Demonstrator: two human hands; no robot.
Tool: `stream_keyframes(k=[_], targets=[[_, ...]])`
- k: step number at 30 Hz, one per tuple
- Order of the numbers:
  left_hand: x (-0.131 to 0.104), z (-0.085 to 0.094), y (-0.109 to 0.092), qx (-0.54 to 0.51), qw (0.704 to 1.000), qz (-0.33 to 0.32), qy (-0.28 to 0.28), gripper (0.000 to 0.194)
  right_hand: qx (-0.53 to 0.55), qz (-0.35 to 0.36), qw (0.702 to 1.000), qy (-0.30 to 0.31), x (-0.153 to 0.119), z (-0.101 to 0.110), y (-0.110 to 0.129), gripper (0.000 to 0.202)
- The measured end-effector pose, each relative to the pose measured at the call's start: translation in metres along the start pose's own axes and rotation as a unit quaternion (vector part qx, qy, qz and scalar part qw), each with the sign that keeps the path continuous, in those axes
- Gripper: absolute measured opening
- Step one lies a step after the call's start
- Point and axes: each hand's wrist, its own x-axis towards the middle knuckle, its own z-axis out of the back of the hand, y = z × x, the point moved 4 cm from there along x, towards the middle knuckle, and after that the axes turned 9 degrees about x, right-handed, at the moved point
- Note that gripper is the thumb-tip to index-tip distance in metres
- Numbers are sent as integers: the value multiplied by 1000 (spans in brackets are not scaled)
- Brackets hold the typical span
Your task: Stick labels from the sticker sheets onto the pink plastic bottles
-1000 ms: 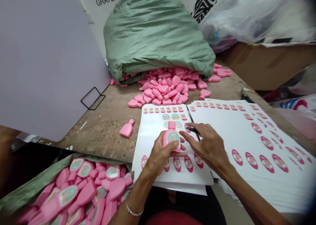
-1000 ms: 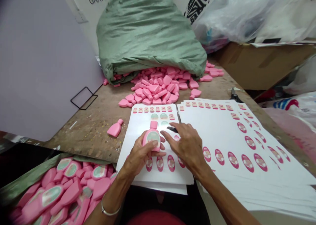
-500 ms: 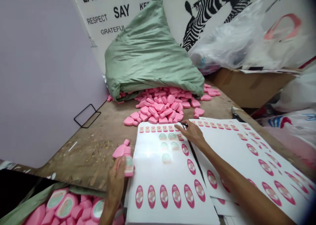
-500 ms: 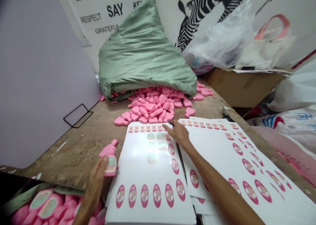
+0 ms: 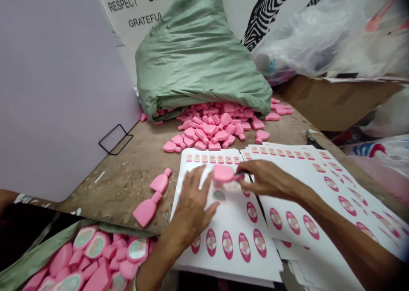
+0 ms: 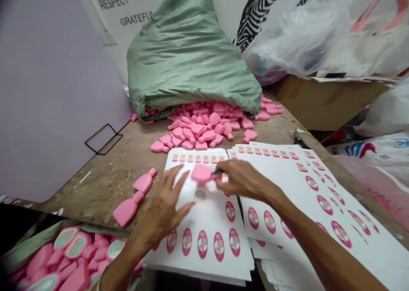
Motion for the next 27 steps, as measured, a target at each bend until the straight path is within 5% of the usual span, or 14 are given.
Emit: stream_keyframes(k=[2, 5, 8, 10, 12, 19, 27], targets=[[5, -11, -18, -100, 990, -42, 91, 49, 101, 60, 990, 83, -22, -10, 24, 12], [-1, -25, -17, -281, 945, 86, 147, 26, 194, 23, 981, 6, -35, -30, 23, 19], [-19, -36, -4, -482, 818, 295, 106, 38, 155, -46, 978, -131, -36, -59, 0, 24], [-29, -41, -1, -580, 725, 364, 70, 40, 83, -60, 977, -185, -36, -79, -8, 22], [-36, -44, 1, -621, 681, 386, 48, 37, 20, -48, 974, -221, -37, -94, -9, 18], [-43, -49, 7, -545, 743, 386, 37, 42, -81, -2, 968, -237, -37, -105, -2, 16], [-37, -62, 10, -448, 819, 359, 1, 39, -71, 36, 975, -206, -35, -103, 3, 16]])
